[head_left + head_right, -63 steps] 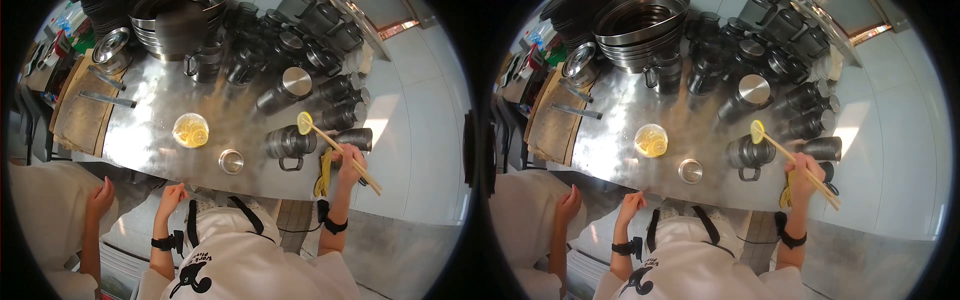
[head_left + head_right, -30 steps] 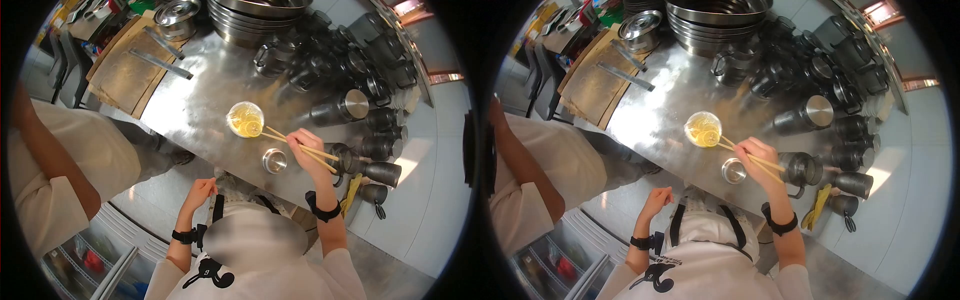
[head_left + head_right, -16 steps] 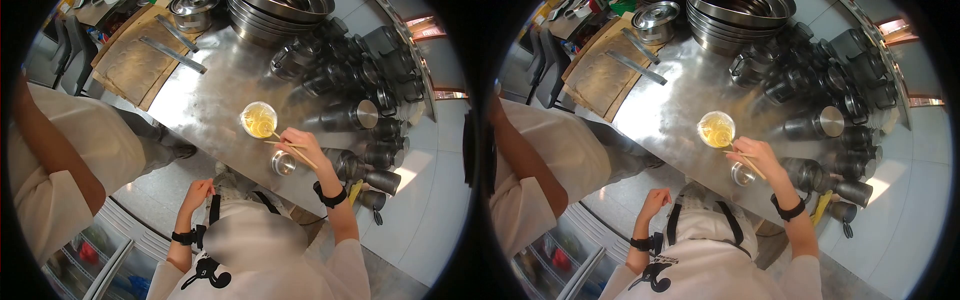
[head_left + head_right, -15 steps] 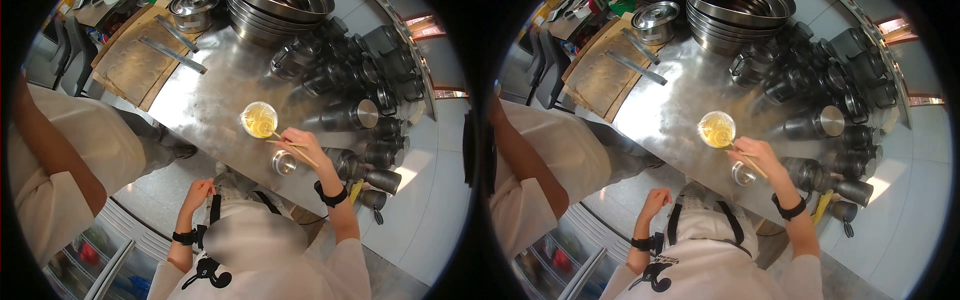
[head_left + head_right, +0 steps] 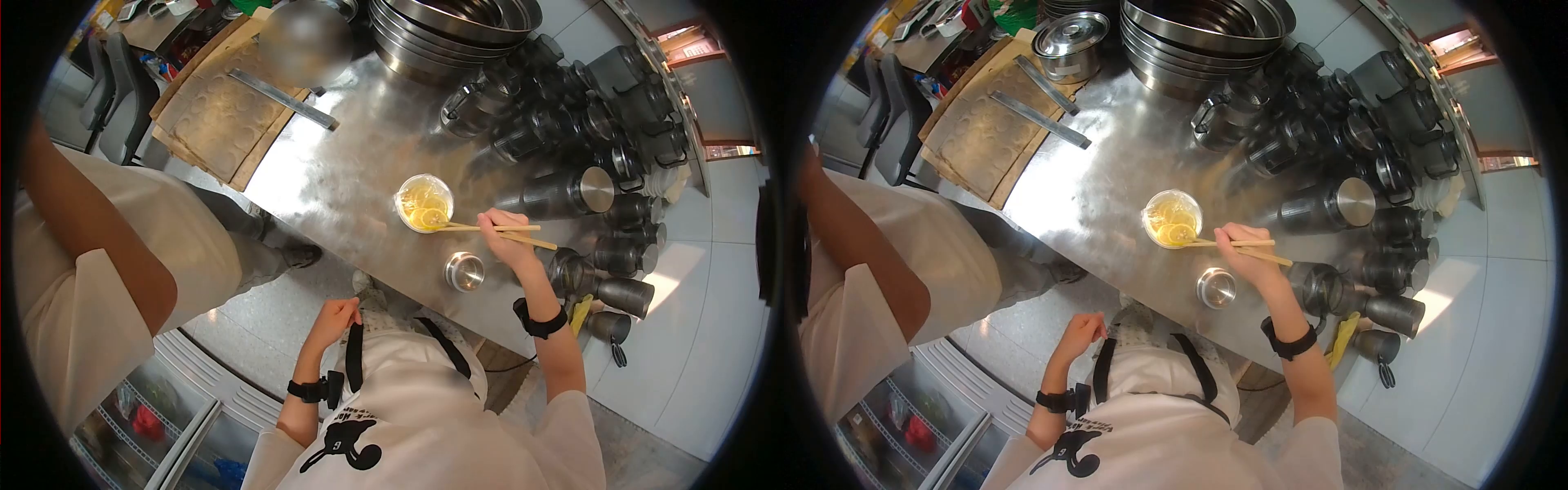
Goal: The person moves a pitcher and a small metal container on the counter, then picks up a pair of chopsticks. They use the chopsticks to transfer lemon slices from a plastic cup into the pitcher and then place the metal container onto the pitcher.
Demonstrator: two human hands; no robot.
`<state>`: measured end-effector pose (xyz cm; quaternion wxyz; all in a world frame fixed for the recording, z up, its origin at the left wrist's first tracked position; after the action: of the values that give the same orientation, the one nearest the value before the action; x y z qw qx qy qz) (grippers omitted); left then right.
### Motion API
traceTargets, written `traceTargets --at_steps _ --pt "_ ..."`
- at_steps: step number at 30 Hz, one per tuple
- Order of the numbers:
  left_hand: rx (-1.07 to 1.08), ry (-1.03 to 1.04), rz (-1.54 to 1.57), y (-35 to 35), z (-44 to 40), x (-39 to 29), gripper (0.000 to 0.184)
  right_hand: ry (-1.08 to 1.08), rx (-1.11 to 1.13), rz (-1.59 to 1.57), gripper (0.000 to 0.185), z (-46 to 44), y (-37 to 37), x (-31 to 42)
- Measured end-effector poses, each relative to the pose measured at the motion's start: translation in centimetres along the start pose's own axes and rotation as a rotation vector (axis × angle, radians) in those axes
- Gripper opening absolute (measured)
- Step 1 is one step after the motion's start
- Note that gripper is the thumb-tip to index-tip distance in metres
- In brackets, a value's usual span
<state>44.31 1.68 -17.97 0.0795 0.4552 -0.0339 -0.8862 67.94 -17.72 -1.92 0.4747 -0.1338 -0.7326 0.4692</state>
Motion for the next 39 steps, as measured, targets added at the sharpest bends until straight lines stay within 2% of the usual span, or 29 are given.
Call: traceTargets --at_steps 2,4,5,8,10,13,15,17,28,32,34,37,39 --pt "-0.002 -0.011 -0.009 0.1 0.2 -0.1 0.043 -0.037 -0.038 0.044 0.015 0.5 -0.1 0.2" --pt "0.005 0.001 0.006 0.6 -0.1 0.0 0.043 -0.25 -0.078 0.177 0.015 0.3 0.0 1.5" --pt "0.016 -0.001 0.022 0.7 -0.4 -0.1 0.043 -0.175 -0.069 0.038 0.017 0.3 0.1 1.0" --pt "0.057 0.028 -0.071 0.7 -1.0 -1.5 0.044 -0.26 0.027 0.039 0.016 -0.3 0.2 2.8" --pt "0.08 0.035 -0.106 0.6 -0.9 -1.9 0.045 -0.328 0.229 0.171 0.014 -0.1 2.0 3.3" --pt "0.021 0.079 -0.105 -0.6 -1.5 -3.1 0.045 -0.359 0.242 0.193 0.013 0.1 2.4 3.6" --pt "-0.014 0.088 -0.084 -0.9 -1.3 -3.3 0.045 -0.349 0.235 0.235 0.009 0.5 2.3 3.5" --pt "-0.005 0.08 -0.098 -0.8 -1.4 -3.0 0.045 -0.34 0.112 0.119 0.006 0.5 0.7 3.7" --pt "0.031 0.051 -0.038 0.7 0.2 -2.0 0.044 -0.272 -0.062 0.072 0.015 1.0 -0.6 2.0" --pt "0.017 0.054 -0.082 0.6 0.0 -2.2 0.043 -0.333 -0.005 0.073 0.018 0.7 0.5 2.8" --pt "0.002 0.061 -0.076 0.5 0.1 -2.2 0.043 -0.311 0.096 0.053 0.014 0.6 1.1 2.8" --pt "0.014 0.056 -0.116 0.5 0.3 -2.4 0.044 -0.27 0.13 0.105 0.015 0.7 1.9 2.1" --pt "0.011 0.066 -0.114 0.5 0.6 -2.4 0.044 -0.287 0.05 0.114 0.014 1.1 2.1 1.8"
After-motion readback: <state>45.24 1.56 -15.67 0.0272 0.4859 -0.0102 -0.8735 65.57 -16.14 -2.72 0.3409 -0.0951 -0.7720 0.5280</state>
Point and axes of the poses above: each hand's wrist, its own z-axis away from the middle knuckle, its own y-axis out of the palm, x = y × z, the point moved 8 cm from there along -z, towards the middle knuckle, and after that the axes turned 4 degrees about z, right-handed, at the moved point
